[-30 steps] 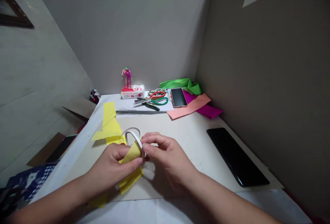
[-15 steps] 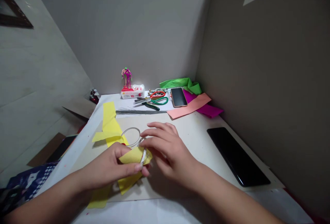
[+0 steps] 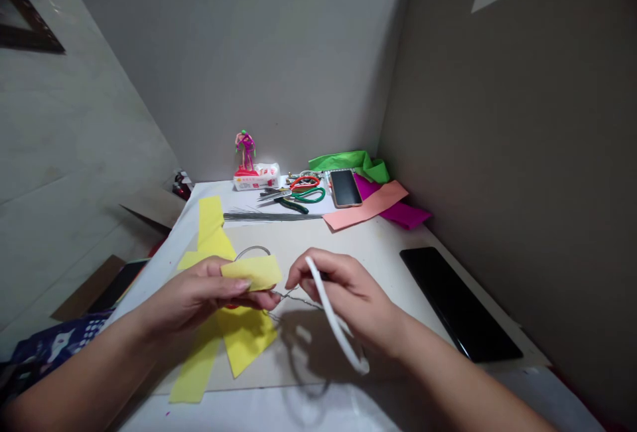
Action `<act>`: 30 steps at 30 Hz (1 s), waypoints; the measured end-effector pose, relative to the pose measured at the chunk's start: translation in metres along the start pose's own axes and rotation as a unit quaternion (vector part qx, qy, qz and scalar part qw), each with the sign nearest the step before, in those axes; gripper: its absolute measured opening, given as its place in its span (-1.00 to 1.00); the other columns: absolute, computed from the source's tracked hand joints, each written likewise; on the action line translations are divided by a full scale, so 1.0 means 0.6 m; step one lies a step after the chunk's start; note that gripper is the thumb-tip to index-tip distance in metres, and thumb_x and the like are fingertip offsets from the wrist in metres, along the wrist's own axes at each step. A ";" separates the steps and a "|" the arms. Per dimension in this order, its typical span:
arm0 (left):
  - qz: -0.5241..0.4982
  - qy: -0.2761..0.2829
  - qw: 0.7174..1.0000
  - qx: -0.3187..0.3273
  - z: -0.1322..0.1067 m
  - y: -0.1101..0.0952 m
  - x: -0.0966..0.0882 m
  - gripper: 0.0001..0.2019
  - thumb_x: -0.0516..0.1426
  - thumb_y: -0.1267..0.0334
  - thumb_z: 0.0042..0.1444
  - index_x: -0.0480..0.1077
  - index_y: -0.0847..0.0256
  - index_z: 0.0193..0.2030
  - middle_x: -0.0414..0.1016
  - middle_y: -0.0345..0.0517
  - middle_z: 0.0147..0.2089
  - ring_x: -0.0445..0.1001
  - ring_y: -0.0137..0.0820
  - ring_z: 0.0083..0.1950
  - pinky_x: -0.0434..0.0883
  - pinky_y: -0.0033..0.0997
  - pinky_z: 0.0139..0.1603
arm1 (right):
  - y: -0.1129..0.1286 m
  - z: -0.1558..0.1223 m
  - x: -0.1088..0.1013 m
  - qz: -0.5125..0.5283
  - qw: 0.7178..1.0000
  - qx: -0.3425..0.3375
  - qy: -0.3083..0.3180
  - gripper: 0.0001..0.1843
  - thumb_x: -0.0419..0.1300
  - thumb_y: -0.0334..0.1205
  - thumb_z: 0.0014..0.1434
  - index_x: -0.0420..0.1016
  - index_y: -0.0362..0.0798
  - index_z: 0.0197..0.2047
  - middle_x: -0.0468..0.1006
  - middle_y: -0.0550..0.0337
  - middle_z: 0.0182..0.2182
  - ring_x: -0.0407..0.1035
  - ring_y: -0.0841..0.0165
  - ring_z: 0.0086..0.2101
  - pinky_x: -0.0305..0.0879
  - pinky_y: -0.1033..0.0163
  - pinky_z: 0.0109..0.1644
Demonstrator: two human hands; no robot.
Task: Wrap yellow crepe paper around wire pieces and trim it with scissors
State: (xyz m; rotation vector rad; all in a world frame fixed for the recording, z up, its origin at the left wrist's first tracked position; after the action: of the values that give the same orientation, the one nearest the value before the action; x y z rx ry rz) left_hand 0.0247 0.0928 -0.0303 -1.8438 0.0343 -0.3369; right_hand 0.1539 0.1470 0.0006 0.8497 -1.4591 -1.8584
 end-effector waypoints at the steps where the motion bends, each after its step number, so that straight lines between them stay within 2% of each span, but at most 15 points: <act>1: 0.005 0.000 1.000 -0.001 -0.001 0.000 0.001 -0.75 0.20 0.23 0.07 0.59 0.32 -0.16 0.64 0.05 -0.18 0.56 -0.25 -0.12 0.39 -0.36 0.00 | -0.009 0.002 0.004 0.041 0.999 0.029 0.005 -0.80 0.05 -0.19 0.22 0.43 -0.11 -0.31 0.23 0.28 -0.54 0.05 0.47 -0.52 -0.03 0.35 -0.48; 3: 0.016 -0.003 1.000 0.003 -0.003 -0.002 0.003 -0.76 0.20 0.23 0.08 0.59 0.30 -0.17 0.63 0.04 -0.17 0.55 -0.26 -0.11 0.38 -0.35 0.01 | -0.027 0.006 0.015 0.099 0.991 0.083 0.017 -0.82 0.07 -0.22 0.16 0.43 -0.13 -0.35 0.18 0.31 -0.59 0.00 0.48 -0.55 -0.10 0.35 -0.50; 5: 0.025 -0.008 1.000 0.014 -0.004 -0.006 0.005 -0.77 0.18 0.24 0.10 0.58 0.27 -0.16 0.64 0.01 -0.17 0.55 -0.28 -0.12 0.37 -0.36 0.00 | -0.040 0.009 0.026 0.128 0.985 0.119 0.016 -0.92 0.14 -0.28 0.08 0.39 -0.11 -0.36 0.19 0.35 -0.59 -0.01 0.51 -0.57 -0.11 0.38 -0.50; 7: 0.040 -0.014 0.999 0.023 -0.003 -0.009 0.006 -0.78 0.17 0.24 0.12 0.59 0.26 -0.17 0.64 -0.02 -0.17 0.54 -0.31 -0.12 0.36 -0.40 -0.02 | -0.046 0.012 0.032 0.149 0.981 0.128 -0.005 -0.86 0.24 -0.29 0.03 0.32 -0.08 -0.37 0.24 0.38 -0.57 0.02 0.54 -0.57 -0.08 0.40 -0.49; 10: 0.064 -0.031 0.997 0.026 -0.001 -0.006 0.002 -0.77 0.17 0.21 0.12 0.59 0.26 -0.19 0.63 -0.01 -0.16 0.52 -0.30 -0.12 0.35 -0.40 -0.04 | -0.056 0.013 0.039 0.186 0.973 0.135 -0.033 -0.72 0.32 -0.21 0.02 0.28 -0.04 -0.31 0.34 0.38 -0.53 0.04 0.56 -0.59 -0.02 0.42 -0.48; 12: 0.076 -0.039 0.996 0.031 -0.001 -0.005 0.000 -0.76 0.18 0.19 0.10 0.59 0.26 -0.18 0.63 0.00 -0.16 0.51 -0.29 -0.13 0.34 -0.37 -0.05 | -0.061 0.013 0.047 0.206 0.968 0.140 -0.030 -0.70 0.34 -0.16 0.02 0.32 -0.06 -0.28 0.40 0.33 -0.48 0.06 0.57 -0.59 0.06 0.42 -0.46; 15: 0.090 -0.025 0.995 0.023 -0.004 -0.003 0.004 -0.74 0.20 0.17 0.07 0.59 0.28 -0.19 0.62 0.02 -0.19 0.49 -0.26 -0.15 0.34 -0.36 -0.09 | -0.060 0.014 0.053 0.223 0.964 0.141 -0.020 -0.74 0.33 -0.14 0.02 0.36 -0.09 -0.35 0.43 0.29 -0.49 0.22 0.51 -0.51 0.19 0.38 -0.35; 17: 0.117 -0.018 0.993 0.008 -0.007 -0.003 0.007 -0.73 0.23 0.14 0.03 0.59 0.31 -0.24 0.58 -0.04 -0.32 0.44 -0.34 -0.29 0.30 -0.45 -0.26 | -0.058 0.013 0.047 0.188 0.971 0.148 -0.024 -0.77 0.33 -0.19 0.00 0.36 -0.09 -0.42 0.40 0.30 -0.53 0.26 0.47 -0.48 0.19 0.37 -0.33; 19: 0.154 0.003 0.988 -0.009 -0.008 -0.001 0.015 -0.72 0.25 0.10 0.01 0.57 0.33 -0.34 0.42 -0.18 -0.49 0.27 -0.48 -0.46 0.15 -0.51 -0.45 | -0.054 0.012 0.041 0.102 0.984 0.145 -0.018 -0.84 0.29 -0.27 0.01 0.38 -0.11 -0.45 0.38 0.31 -0.55 0.22 0.48 -0.49 0.15 0.38 -0.38; 21: 0.182 0.033 0.982 -0.026 -0.009 0.004 0.026 -0.70 0.22 0.08 0.04 0.51 0.34 -0.45 0.20 -0.29 -0.58 0.07 -0.55 -0.52 0.00 -0.50 -0.52 | -0.048 0.010 0.041 0.008 0.991 0.132 0.007 -0.93 0.22 -0.34 0.04 0.41 -0.12 -0.45 0.39 0.29 -0.53 0.18 0.48 -0.50 0.10 0.38 -0.42; 23: 0.203 0.044 0.977 -0.041 -0.008 0.010 0.032 -0.66 0.18 0.10 0.09 0.44 0.34 -0.55 0.04 -0.33 -0.61 -0.05 -0.56 -0.53 -0.07 -0.48 -0.53 | -0.044 0.007 0.045 -0.058 0.991 0.115 0.031 -0.93 0.14 -0.39 0.06 0.43 -0.12 -0.43 0.39 0.27 -0.53 0.15 0.48 -0.50 0.08 0.37 -0.43; 26: 0.203 0.019 0.978 -0.042 -0.003 0.012 0.026 -0.66 0.15 0.11 0.12 0.45 0.32 -0.55 0.07 -0.33 -0.61 -0.04 -0.55 -0.53 -0.04 -0.48 -0.52 | -0.034 0.004 0.045 -0.067 0.993 0.089 0.028 -0.89 0.11 -0.45 0.05 0.38 -0.09 -0.33 0.37 0.28 -0.46 0.15 0.48 -0.49 0.08 0.38 -0.43; 28: 0.180 -0.005 0.983 -0.034 0.000 0.009 0.018 -0.69 0.15 0.09 0.12 0.49 0.31 -0.47 0.19 -0.30 -0.58 0.03 -0.53 -0.51 0.00 -0.48 -0.49 | -0.024 0.002 0.040 -0.024 0.997 0.075 0.018 -0.81 0.14 -0.45 0.04 0.31 -0.05 -0.25 0.34 0.29 -0.40 0.17 0.48 -0.45 0.11 0.39 -0.41; 30: 0.167 -0.032 0.985 -0.024 0.002 0.004 0.006 -0.66 0.15 0.05 0.11 0.45 0.30 -0.50 0.17 -0.30 -0.59 0.02 -0.52 -0.51 -0.01 -0.47 -0.49 | -0.017 0.000 0.037 0.017 0.997 0.069 0.017 -0.83 0.16 -0.39 0.08 0.27 -0.04 -0.24 0.31 0.28 -0.38 0.18 0.47 -0.42 0.13 0.39 -0.38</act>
State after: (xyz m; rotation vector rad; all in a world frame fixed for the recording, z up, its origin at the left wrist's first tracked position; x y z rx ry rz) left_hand 0.0291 0.0926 -0.0320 -1.8567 0.3062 -0.0410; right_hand 0.1396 0.1315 -0.0117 0.9118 -1.5859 -1.7253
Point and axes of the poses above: each hand's wrist, its own z-axis towards the middle knuckle, its own x-axis out of the palm, y = z × x, the point moved 9 cm from there along z, towards the middle knuckle
